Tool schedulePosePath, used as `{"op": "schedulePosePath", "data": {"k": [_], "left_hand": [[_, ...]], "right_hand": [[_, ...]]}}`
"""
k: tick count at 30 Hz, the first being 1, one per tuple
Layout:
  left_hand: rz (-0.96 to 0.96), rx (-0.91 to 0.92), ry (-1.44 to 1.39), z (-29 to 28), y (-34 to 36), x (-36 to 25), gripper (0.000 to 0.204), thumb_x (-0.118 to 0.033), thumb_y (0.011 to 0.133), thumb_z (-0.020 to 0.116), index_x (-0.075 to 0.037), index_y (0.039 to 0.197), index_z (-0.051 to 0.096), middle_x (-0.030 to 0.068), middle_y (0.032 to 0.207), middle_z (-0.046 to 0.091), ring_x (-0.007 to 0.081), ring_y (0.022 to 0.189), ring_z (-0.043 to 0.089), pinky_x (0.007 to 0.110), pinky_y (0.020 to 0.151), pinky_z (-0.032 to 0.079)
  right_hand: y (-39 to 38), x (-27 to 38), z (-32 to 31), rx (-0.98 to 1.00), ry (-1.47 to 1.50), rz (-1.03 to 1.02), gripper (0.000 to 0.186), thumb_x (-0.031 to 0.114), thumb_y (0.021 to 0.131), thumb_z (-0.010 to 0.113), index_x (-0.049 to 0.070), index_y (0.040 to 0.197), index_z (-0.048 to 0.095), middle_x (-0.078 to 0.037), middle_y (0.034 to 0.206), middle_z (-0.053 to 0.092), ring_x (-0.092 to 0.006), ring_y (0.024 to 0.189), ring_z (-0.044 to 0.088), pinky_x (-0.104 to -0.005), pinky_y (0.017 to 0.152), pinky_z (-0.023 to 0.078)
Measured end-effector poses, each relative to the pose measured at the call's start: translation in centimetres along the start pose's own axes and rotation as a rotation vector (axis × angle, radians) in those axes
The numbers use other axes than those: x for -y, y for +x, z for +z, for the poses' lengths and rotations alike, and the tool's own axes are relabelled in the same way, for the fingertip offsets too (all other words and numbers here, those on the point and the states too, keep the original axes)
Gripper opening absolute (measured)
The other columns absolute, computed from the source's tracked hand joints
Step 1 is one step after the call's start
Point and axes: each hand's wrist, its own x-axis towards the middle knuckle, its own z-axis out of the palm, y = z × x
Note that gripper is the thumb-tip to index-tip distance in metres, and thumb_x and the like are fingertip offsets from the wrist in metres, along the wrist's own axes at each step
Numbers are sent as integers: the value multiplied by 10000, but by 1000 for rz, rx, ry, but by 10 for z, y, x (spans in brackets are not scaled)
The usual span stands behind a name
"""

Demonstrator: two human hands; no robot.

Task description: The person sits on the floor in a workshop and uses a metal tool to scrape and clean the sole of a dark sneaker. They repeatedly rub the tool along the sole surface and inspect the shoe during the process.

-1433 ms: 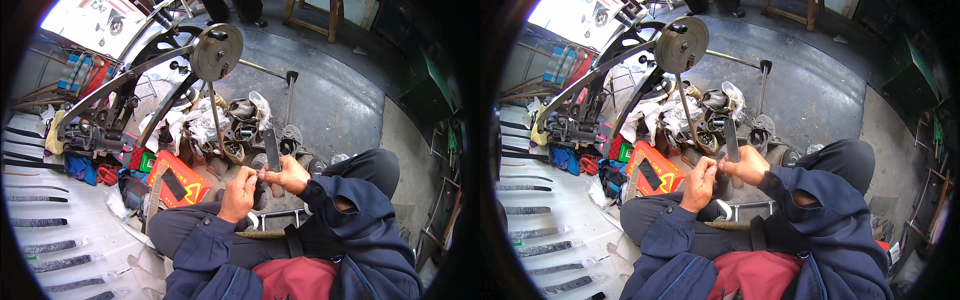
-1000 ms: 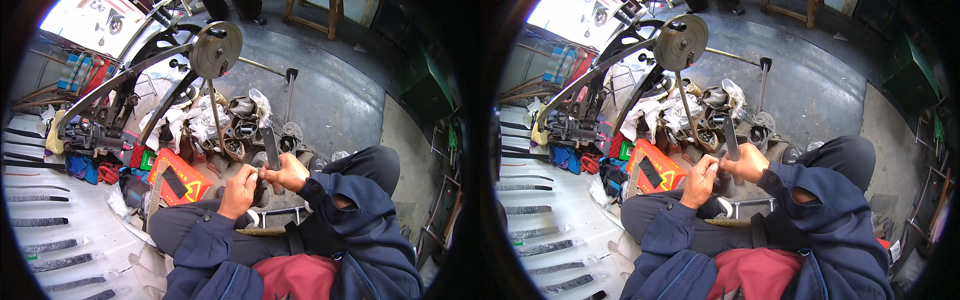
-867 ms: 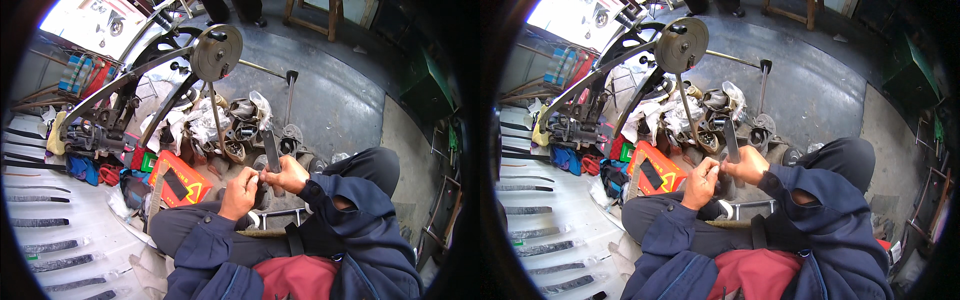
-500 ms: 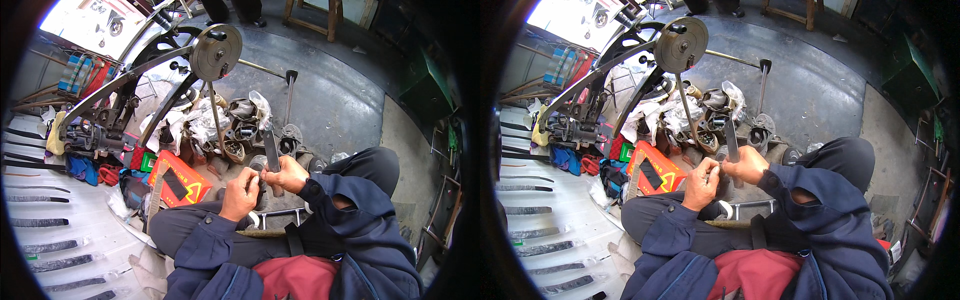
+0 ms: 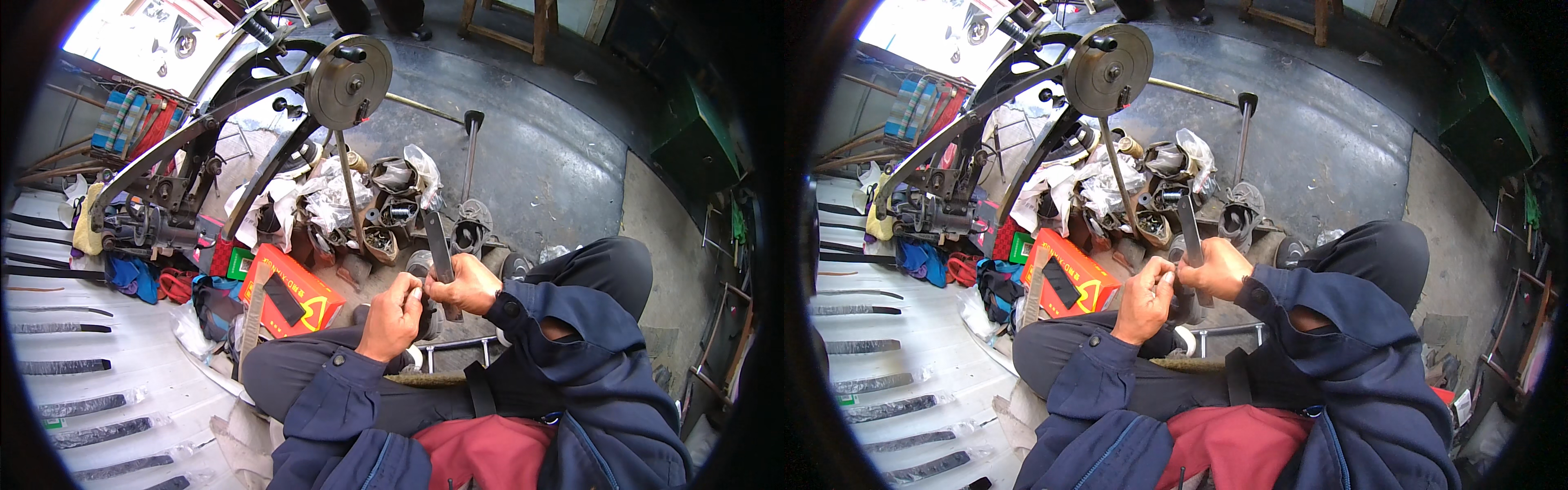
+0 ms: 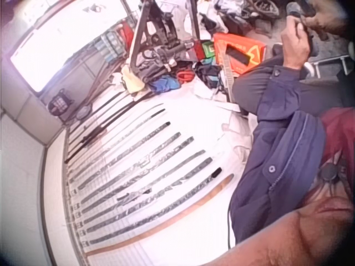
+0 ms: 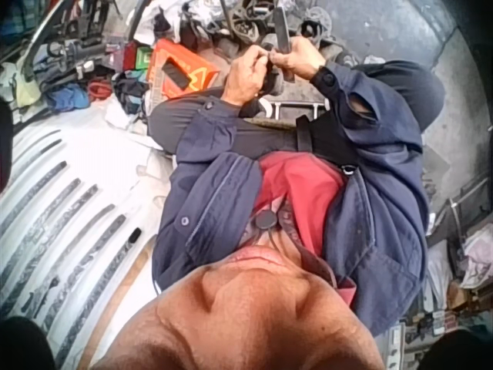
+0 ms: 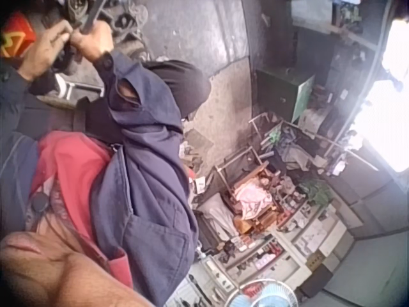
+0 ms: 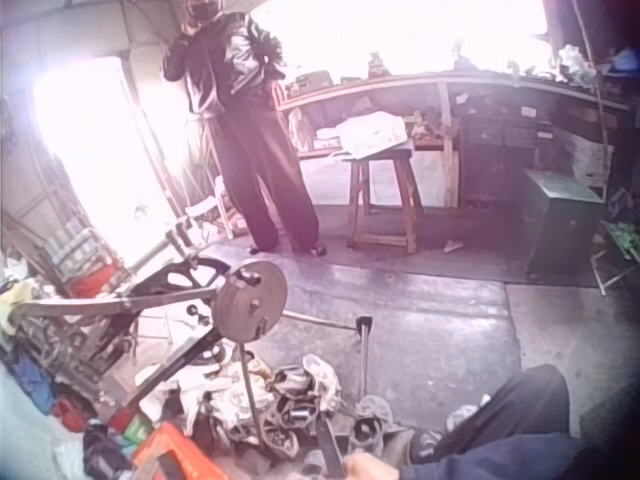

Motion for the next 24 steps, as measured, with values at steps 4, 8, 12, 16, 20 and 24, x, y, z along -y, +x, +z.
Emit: {"op": "schedulePosePath", "data": {"k": [4, 8, 12, 16, 20, 24], "left_hand": [[22, -19, -45, 2, 0, 0, 59, -64, 981, 569, -7, 992, 579, 121, 712, 602, 142, 634, 596, 324, 591, 465], [-33, -10, -89, 0, 1, -2, 50, -54, 977, 563, -9, 980, 584, 83, 706, 597, 96, 643, 561, 298, 587, 450], [-75, 20, -38, -1, 0, -3, 49, -49, 973, 559, -15, 964, 594, 52, 701, 575, 63, 636, 503, 275, 585, 425], [4, 12, 32, 3, 1, 1, 54, -50, 974, 560, -8, 966, 594, 56, 695, 574, 72, 628, 500, 286, 578, 424], [-44, 31, 7, 4, 0, 5, 59, -51, 974, 563, -1, 961, 592, 45, 683, 558, 71, 630, 487, 285, 577, 417], [-79, 68, -44, 3, -1, 9, 60, -53, 977, 564, -6, 951, 590, -6, 681, 514, 52, 631, 442, 265, 566, 380]], "right_hand": [[0, 0, 1, -17, -57, 7, 163, 161, 882, 689, 21, 799, 673, -12, 667, 624, -87, 582, 589, -283, 525, 466], [-1, 1, 2, -25, -17, -30, 170, 174, 873, 692, 24, 793, 682, 0, 671, 620, -71, 608, 568, -281, 546, 459], [0, 0, 2, -25, -57, -16, 176, 183, 860, 692, 21, 790, 690, 3, 659, 616, -66, 613, 555, -284, 557, 458], [1, -4, 2, -36, -223, -65, 228, 222, 820, 690, -3, 793, 708, -107, 676, 673, -170, 605, 640, -353, 591, 503], [2, -8, 2, -28, -270, -45, 206, 209, 827, 692, 8, 780, 697, -66, 621, 621, -145, 572, 608, -342, 545, 481], [2, -8, 2, -27, -297, -64, 193, 193, 832, 697, 9, 776, 683, -39, 600, 618, -101, 549, 596, -318, 513, 478]]}}
